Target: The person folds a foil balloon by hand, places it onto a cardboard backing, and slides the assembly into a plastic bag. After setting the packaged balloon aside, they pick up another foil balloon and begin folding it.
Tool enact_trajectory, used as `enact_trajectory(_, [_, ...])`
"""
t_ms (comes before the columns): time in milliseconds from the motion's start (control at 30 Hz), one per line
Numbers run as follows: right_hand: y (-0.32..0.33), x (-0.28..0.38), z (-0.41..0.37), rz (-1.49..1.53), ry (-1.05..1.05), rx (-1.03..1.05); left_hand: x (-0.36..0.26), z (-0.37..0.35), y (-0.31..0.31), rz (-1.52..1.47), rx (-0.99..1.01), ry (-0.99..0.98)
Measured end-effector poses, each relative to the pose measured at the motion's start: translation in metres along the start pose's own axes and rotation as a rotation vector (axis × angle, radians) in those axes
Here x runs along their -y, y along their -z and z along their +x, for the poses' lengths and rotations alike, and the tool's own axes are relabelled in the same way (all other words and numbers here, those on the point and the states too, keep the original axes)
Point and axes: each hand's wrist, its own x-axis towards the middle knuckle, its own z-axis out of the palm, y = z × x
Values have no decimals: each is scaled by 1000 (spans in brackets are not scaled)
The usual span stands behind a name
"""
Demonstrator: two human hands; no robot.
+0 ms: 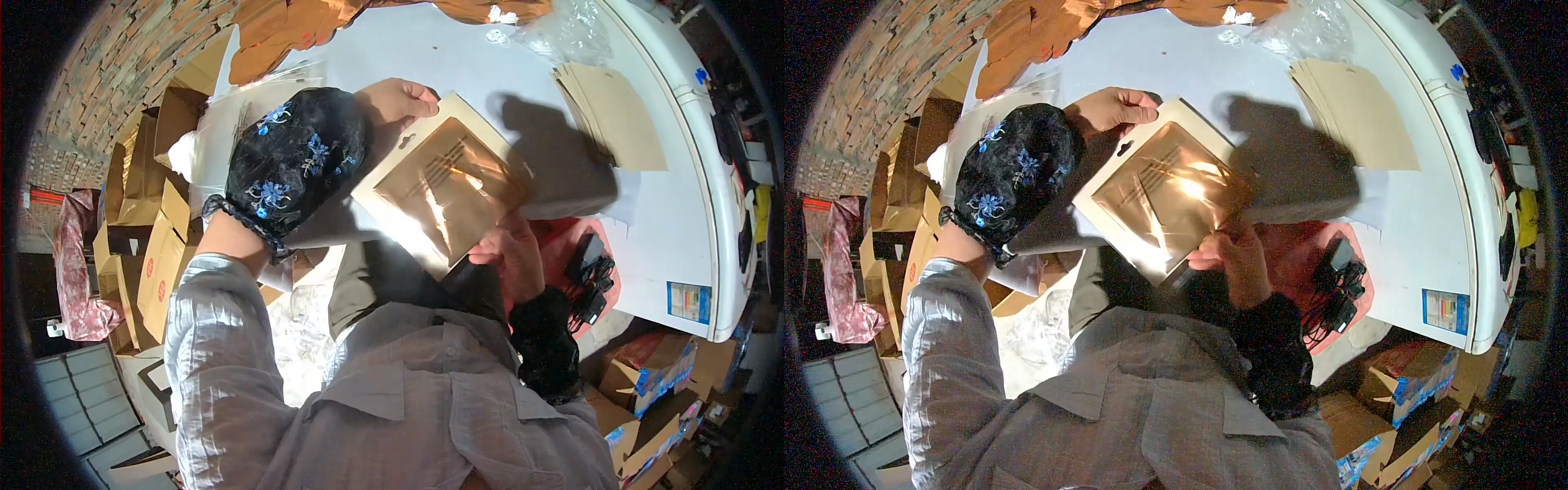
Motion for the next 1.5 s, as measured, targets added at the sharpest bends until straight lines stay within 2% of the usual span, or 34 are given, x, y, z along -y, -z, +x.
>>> enact_trajectory(67, [-2,1,-1,9,-8,-8,12,11,3,93,6,-69])
enact_trajectory(167, [-2,-3,-2,4,-20,-15,0,10,1,24,35,-20])
enact_trajectory(267, [-8,1,-4,-6,-9,-23,-12,12,-14,-136,-24,-90])
enact_trajectory(367, [-9,5,-4,-34,14,-11,-19,18,-10,-56,-14,-45])
enact_trajectory(467, [-5,1,-6,-10,0,-45,-5,38,10,74,150,-104])
enact_trajectory(567, [-4,0,-10,69,-33,-72,-4,30,2,24,9,-84])
enact_trajectory(667, [1,-1,-10,122,13,-30,-6,24,0,-39,-4,-51])
enact_trajectory(733, [-2,1,-8,137,42,-16,-9,24,0,35,-6,-70])
enact_trajectory(800, [-2,-1,-5,60,36,-115,-11,25,2,110,2,-76])
enact_trajectory(900, [3,-9,4,24,79,-150,-3,29,0,5,-21,-275])
enact_trajectory(1000, [0,-9,8,9,89,-180,-12,21,-9,-162,-66,-57])
enact_trajectory(1100, [-5,-8,8,0,85,-189,-17,10,-15,-252,-91,-146])
enact_trajectory(1200, [-12,-3,1,24,71,-199,-32,9,-9,-392,-102,147])
enact_trajectory(1300, [-16,-2,0,13,70,-228,-21,7,20,-738,289,177])
enact_trajectory(1400, [-16,-7,2,12,107,-230,-32,-12,15,-511,46,270])
enact_trajectory(1500, [-3,-16,7,26,125,-203,-16,-10,13,-449,100,227])
